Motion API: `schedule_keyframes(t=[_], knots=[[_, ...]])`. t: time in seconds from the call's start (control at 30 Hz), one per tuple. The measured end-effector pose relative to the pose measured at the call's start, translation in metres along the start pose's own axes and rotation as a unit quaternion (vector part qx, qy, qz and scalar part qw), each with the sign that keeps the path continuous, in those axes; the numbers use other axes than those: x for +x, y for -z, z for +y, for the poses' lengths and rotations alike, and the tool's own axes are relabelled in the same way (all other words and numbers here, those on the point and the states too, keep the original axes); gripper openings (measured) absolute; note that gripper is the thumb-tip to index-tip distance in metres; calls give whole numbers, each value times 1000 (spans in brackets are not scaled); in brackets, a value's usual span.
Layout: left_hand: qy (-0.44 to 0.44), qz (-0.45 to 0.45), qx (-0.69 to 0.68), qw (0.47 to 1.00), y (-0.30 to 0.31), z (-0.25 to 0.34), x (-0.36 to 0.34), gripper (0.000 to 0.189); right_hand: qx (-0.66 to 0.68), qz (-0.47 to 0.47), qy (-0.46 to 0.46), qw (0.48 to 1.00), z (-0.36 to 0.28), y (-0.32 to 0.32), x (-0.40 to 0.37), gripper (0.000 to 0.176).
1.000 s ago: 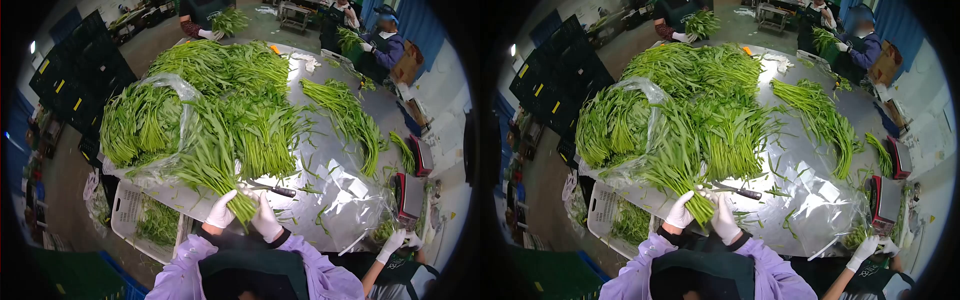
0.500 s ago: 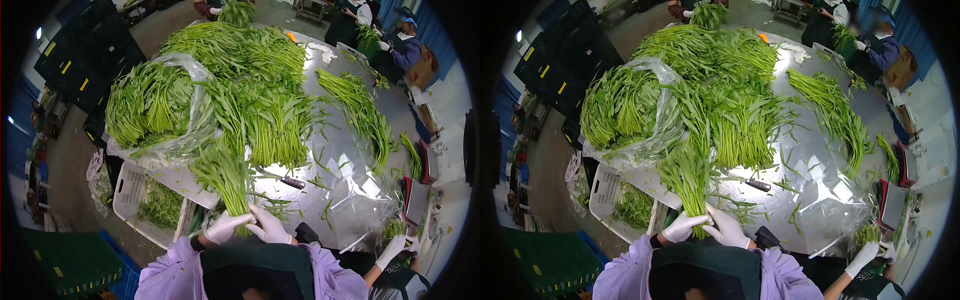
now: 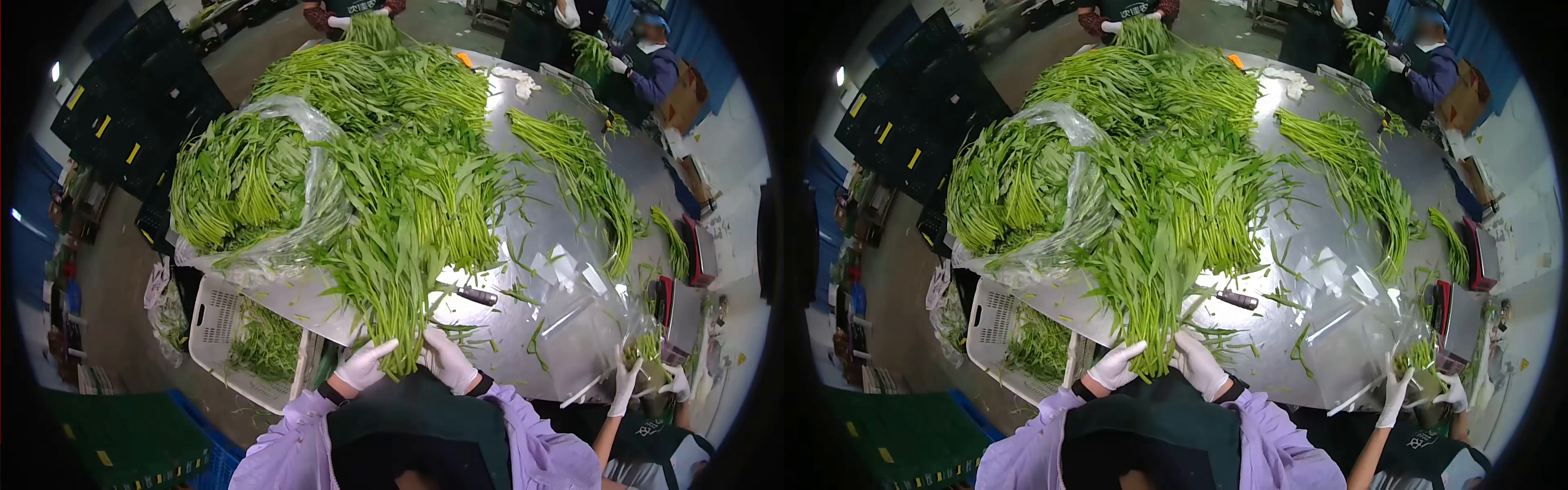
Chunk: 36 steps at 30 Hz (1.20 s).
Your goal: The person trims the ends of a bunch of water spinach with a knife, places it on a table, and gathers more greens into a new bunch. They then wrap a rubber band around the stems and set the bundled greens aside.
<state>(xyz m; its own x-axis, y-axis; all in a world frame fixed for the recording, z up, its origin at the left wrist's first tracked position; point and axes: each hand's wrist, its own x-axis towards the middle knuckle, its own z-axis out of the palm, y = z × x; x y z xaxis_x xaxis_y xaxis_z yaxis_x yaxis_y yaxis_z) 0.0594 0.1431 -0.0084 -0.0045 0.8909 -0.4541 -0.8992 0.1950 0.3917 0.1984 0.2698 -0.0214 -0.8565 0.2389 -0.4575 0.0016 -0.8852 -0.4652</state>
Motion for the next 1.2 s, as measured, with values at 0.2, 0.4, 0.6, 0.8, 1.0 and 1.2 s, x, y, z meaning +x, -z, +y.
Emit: schedule_keyframes(t=[0.2,0.4,0.6,0.8,1.0,1.2], knots=[[-9,61,151,987,3,-16,8,40,-223,56,-3,973,5,-5,-3,42],[-64,17,274,960,-33,3,-9,35,-272,-3,117,955,-15,-33,-20,40],[-139,24,408,902,-28,6,0,27,-174,-21,36,984,-12,-23,-12,54],[-84,201,865,451,-39,-1,0,22,-89,-10,136,987,-2,-17,6,69],[-70,99,903,412,-58,10,-7,59,71,61,54,994,7,-11,15,35],[-160,-50,740,651,-70,59,-21,51,140,-14,70,988,4,12,14,20]])
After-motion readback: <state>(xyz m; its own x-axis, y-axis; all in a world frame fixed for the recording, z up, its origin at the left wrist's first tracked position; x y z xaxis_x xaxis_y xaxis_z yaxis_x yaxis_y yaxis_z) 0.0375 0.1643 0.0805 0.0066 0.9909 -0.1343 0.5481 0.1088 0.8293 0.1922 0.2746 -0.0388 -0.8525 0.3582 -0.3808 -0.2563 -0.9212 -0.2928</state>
